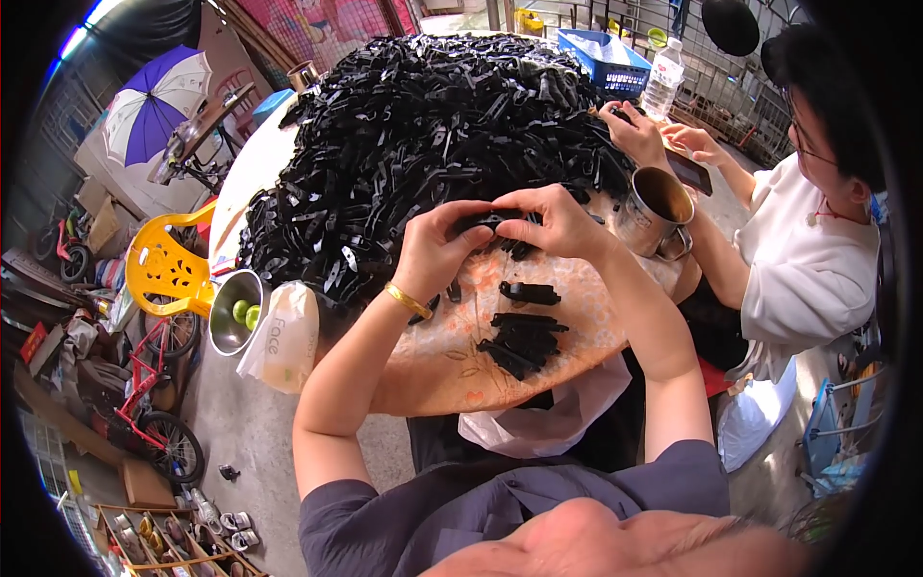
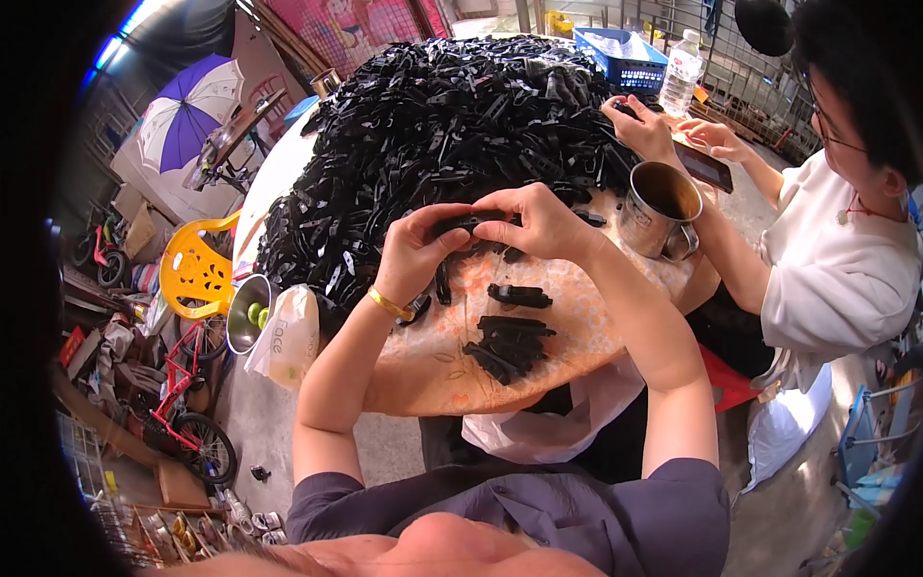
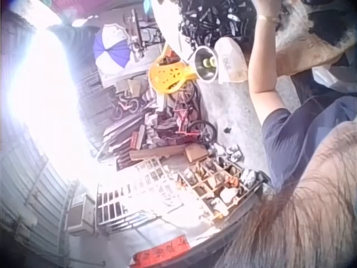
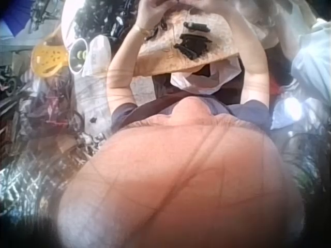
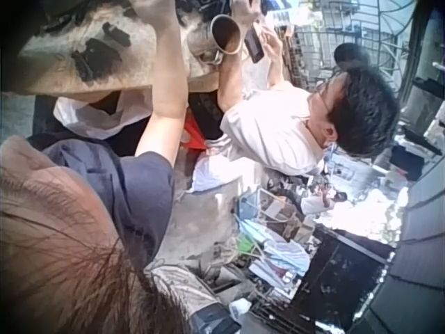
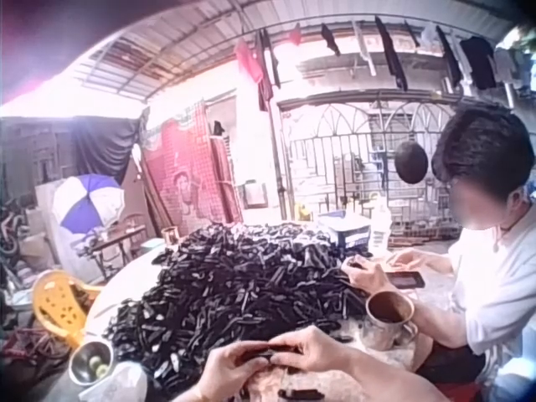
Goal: The person sorts a large pile of small black plastic components on a round table into groups by hand.
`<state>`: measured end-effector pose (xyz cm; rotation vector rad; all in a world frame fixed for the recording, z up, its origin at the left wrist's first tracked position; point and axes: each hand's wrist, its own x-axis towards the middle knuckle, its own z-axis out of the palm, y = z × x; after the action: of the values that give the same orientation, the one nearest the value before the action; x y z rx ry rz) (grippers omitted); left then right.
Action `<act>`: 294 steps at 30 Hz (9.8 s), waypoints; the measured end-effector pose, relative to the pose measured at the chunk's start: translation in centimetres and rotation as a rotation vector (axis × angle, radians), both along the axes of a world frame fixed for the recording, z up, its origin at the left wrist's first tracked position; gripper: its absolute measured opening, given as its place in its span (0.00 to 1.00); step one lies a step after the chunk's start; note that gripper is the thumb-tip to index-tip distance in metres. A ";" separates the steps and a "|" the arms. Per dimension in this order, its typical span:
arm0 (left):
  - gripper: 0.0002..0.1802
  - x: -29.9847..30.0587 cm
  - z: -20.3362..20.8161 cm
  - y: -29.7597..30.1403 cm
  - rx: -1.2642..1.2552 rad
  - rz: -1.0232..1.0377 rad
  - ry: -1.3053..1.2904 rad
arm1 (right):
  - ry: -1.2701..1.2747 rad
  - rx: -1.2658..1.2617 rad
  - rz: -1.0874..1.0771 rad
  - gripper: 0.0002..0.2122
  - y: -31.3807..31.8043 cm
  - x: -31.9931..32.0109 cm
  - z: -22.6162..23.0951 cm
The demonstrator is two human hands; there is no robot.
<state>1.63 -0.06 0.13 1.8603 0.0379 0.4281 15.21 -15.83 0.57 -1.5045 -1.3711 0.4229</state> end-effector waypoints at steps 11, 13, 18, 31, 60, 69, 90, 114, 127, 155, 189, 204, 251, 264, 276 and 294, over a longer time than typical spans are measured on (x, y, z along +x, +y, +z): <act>0.13 0.1 -1.6 -1.9 0.296 -0.443 0.122 | -0.134 -0.110 -0.510 0.09 -1.6 4.7 -0.5; 0.12 0.7 -1.9 -2.4 0.398 -0.307 0.047 | -0.261 -0.136 -0.509 0.07 -1.7 5.0 -1.2; 0.18 2.2 -3.6 -2.4 0.897 0.102 -0.182 | -0.511 -0.251 -0.426 0.14 -1.5 4.0 -1.5; 0.11 0.4 -1.1 -2.2 0.827 0.272 0.089 | -0.750 -0.176 -0.442 0.13 1.2 1.5 -3.4; 0.15 0.2 -0.2 0.1 -0.155 0.031 0.187 | 0.209 -0.093 0.009 0.17 0.6 0.4 -1.0; 0.14 -0.2 -0.6 -0.2 0.175 0.096 0.025 | 0.209 0.010 0.061 0.13 0.2 1.2 -1.0; 0.11 0.2 -1.9 -1.5 1.095 0.226 0.000 | -0.291 -0.023 -0.391 0.14 0.7 1.0 -1.9; 0.18 0.7 -0.6 0.7 -0.464 -0.103 0.173 | -0.558 0.305 -0.234 0.12 1.6 -0.6 -1.7; 0.21 0.7 -0.5 0.0 -0.091 0.046 0.032 | 0.002 -0.099 -0.068 0.18 0.1 0.3 -0.6; 0.20 0.8 -1.5 -0.5 -0.024 0.126 0.120 | -0.154 0.221 -0.191 0.10 2.0 -0.6 -2.4; 0.21 0.3 0.1 0.0 -0.221 0.004 0.248 | -0.765 0.291 -0.295 0.12 0.6 -1.0 -1.3; 0.16 -0.4 1.3 -1.1 0.157 0.073 0.067 | -0.494 0.200 -0.120 0.17 -0.2 0.8 -0.8; 0.18 0.5 0.3 0.5 -0.062 0.102 0.286 | -0.330 0.226 -0.132 0.11 1.2 -0.4 -1.8; 0.19 0.0 1.1 0.0 0.388 0.070 0.162 | -0.206 0.007 -0.181 0.15 0.1 -0.6 -0.4; 0.16 -0.2 0.9 -0.4 0.276 0.025 0.093 | -0.169 0.088 -0.116 0.12 -0.6 0.6 -0.6; 0.09 2.0 -2.7 -0.7 1.037 0.269 0.033 | -0.740 -0.453 -0.348 0.08 -1.9 2.0 -1.3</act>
<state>3.65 -0.73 -2.52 2.9006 0.1031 0.6787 17.17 -17.75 -0.73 -2.3812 -1.5733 -0.0773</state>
